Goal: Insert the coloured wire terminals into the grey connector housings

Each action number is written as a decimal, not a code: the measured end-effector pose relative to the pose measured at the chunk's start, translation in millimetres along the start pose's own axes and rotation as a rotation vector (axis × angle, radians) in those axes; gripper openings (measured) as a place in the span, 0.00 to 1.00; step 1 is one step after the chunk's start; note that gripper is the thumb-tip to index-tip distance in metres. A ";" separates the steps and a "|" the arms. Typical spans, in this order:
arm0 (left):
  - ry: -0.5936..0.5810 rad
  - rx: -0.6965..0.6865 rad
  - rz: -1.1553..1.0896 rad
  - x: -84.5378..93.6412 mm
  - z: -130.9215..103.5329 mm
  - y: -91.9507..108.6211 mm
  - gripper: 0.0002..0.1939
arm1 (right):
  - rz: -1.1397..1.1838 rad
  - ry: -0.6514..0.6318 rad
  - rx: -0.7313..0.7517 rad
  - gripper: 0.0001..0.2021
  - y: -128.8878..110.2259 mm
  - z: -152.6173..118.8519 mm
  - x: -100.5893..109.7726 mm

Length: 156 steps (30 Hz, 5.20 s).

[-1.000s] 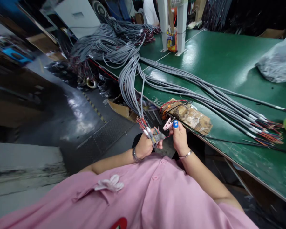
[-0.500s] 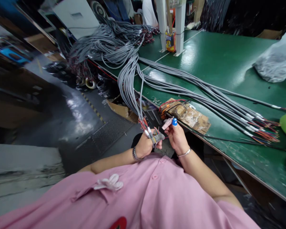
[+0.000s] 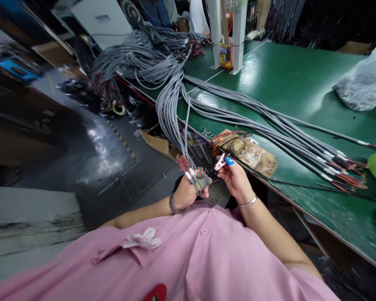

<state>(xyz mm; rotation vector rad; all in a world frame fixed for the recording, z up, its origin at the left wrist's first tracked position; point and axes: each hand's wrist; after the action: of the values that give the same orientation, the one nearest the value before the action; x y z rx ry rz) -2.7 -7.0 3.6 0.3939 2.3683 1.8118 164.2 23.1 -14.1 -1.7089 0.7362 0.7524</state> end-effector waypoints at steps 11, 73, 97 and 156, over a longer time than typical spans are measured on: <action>0.081 -0.033 -0.135 -12.0 8.5 7.8 0.19 | -0.348 0.097 0.370 0.22 17.1 1.5 8.9; 0.100 -0.126 -0.205 -8.2 11.3 -7.6 0.17 | 0.159 0.006 0.002 0.24 19.6 7.5 14.4; -0.049 -0.221 -0.184 4.8 6.9 -39.4 0.22 | -0.605 -0.004 0.274 0.11 14.4 -60.0 43.8; 0.097 -0.220 -0.184 81.8 -22.4 2.6 0.17 | -0.984 -0.369 0.163 0.15 12.7 -52.6 55.7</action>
<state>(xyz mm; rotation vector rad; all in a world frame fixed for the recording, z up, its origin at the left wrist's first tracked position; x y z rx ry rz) -86.5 -3.8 16.4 0.0613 2.1491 2.0138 194.6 -36.5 -53.6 -1.4726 -0.3097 0.2705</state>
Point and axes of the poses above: each hand's wrist, its own z-axis towards the middle knuckle, its own x-axis out of the back of the hand, y = z × x, and after that the axes turned 15 degrees about z, right-handed
